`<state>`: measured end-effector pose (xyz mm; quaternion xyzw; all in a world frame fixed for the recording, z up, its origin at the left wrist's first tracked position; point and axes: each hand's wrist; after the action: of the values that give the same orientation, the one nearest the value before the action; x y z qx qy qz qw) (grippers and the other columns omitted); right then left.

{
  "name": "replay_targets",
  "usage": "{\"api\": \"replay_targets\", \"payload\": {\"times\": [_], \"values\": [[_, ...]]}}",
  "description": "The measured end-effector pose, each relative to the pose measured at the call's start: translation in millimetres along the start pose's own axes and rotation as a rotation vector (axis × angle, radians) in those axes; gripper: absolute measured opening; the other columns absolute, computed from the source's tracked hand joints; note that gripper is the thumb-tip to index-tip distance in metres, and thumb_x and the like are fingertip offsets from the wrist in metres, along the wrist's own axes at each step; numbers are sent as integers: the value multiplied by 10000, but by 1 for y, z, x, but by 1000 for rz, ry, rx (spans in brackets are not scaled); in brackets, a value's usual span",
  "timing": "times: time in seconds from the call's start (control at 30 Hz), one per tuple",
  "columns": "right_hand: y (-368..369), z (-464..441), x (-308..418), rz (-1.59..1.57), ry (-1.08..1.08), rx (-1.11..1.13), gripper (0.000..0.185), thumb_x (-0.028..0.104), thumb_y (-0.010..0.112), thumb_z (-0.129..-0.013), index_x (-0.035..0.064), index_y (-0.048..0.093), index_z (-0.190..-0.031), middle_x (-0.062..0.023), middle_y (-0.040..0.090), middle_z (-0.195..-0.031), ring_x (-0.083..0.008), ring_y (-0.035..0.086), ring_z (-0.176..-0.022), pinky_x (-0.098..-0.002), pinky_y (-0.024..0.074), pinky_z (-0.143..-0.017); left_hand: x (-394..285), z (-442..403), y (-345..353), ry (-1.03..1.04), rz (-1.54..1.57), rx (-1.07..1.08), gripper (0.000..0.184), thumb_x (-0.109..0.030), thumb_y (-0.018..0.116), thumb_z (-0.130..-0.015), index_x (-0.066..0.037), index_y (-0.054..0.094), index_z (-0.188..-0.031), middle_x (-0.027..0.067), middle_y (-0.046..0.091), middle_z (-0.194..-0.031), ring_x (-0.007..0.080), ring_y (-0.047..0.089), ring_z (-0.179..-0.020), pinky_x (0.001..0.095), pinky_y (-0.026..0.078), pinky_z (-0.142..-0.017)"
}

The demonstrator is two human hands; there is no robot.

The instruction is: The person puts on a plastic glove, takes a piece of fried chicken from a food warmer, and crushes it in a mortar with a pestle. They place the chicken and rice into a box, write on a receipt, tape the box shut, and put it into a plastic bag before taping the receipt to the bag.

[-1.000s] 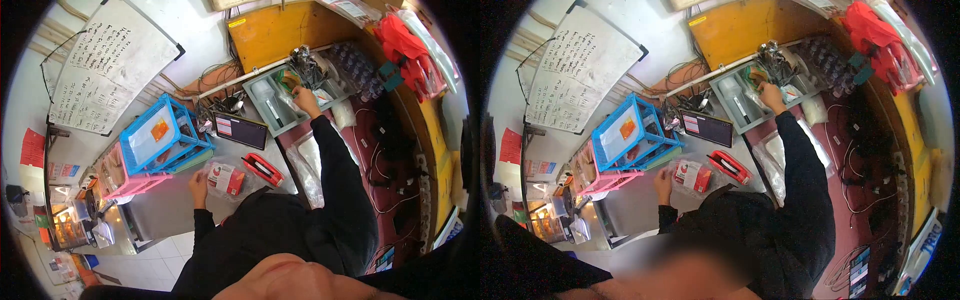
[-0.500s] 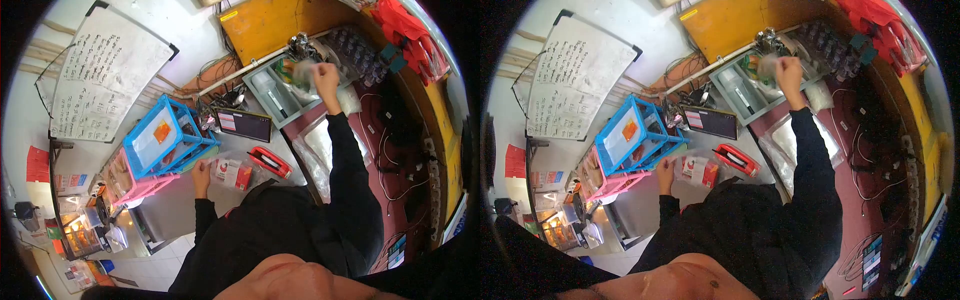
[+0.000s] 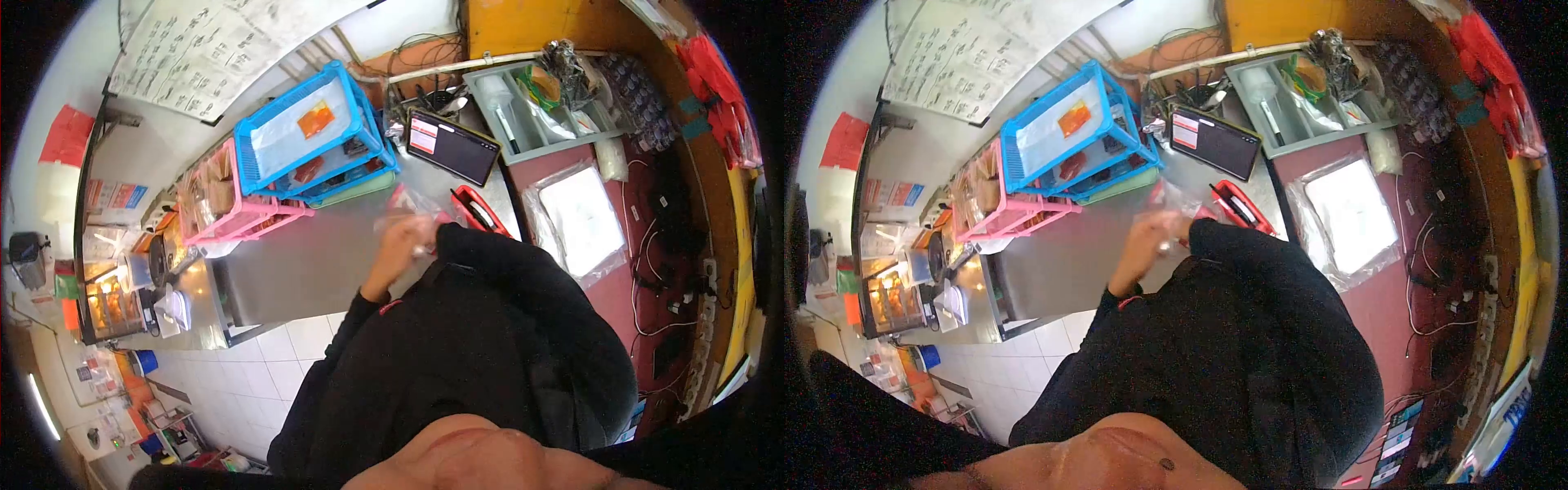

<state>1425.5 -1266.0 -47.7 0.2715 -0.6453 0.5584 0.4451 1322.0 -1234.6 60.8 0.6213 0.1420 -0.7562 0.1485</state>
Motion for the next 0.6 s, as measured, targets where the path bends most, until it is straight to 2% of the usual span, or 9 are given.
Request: {"api": "replay_targets", "payload": {"times": [0.07,0.1,0.17,0.3,0.5,0.57,0.6], "values": [[17,-17,-6,81,1,104,113,108,624,-744,28,616,-823,-140,637,-909,-265,628,-853,-371,481,-704,-15,25,15,119,-242,1,298,-190,496,-927,-21,637,-1127,6,632,-909,82,529,-675,219,449,-570],[27,-18,-9,112,-14,126,113,111,619,-747,30,617,-826,-140,638,-905,-270,629,-851,-375,482,-702,-21,31,10,121,-238,-8,298,-190,496,-927,-21,637,-1127,6,632,-909,82,529,-675,219,449,-570],[48,-10,-13,166,-36,144,114,116,607,-755,32,618,-831,-142,639,-898,-278,630,-845,-384,485,-697,-30,41,-8,-221,31,-124,326,-244,496,-947,-31,624,-1159,6,630,-901,78,510,-651,215,433,-544],[73,9,-11,281,-104,206,121,126,584,-769,38,622,-843,-144,642,-884,-296,631,-834,-402,490,-687,0,54,-37,-181,206,-175,356,-291,498,-954,-39,613,-1177,5,630,-902,81,501,-628,216,427,-534],[31,37,32,604,-240,551,140,142,550,-791,47,627,-860,-147,647,-862,-322,634,-818,-428,498,-672,19,76,-47,-219,237,-194,333,-248,519,-949,-42,587,-1202,15,635,-984,77,516,-651,212,439,-551],[16,45,39,620,-293,557,148,147,539,-799,50,629,-865,-148,648,-854,-330,635,-813,-437,500,-667,13,75,-54,-166,302,-228,329,-215,541,-941,-59,569,-1230,-22,606,-888,49,480,-622,187,402,-531],[11,50,32,548,-328,485,165,158,548,-796,55,626,-898,-150,648,-871,-327,633,-820,-438,498,-669,9,73,-57,-163,306,-219,329,-215,541,-941,-59,569,-1230,-22,606,-888,49,480,-622,187,402,-531]]}}
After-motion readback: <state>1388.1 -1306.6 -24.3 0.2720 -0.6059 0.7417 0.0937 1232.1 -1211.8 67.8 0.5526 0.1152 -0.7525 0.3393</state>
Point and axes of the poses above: each hand's wrist, its own z-axis away from the middle knuckle, its own y-axis out of the palm, x = y × z
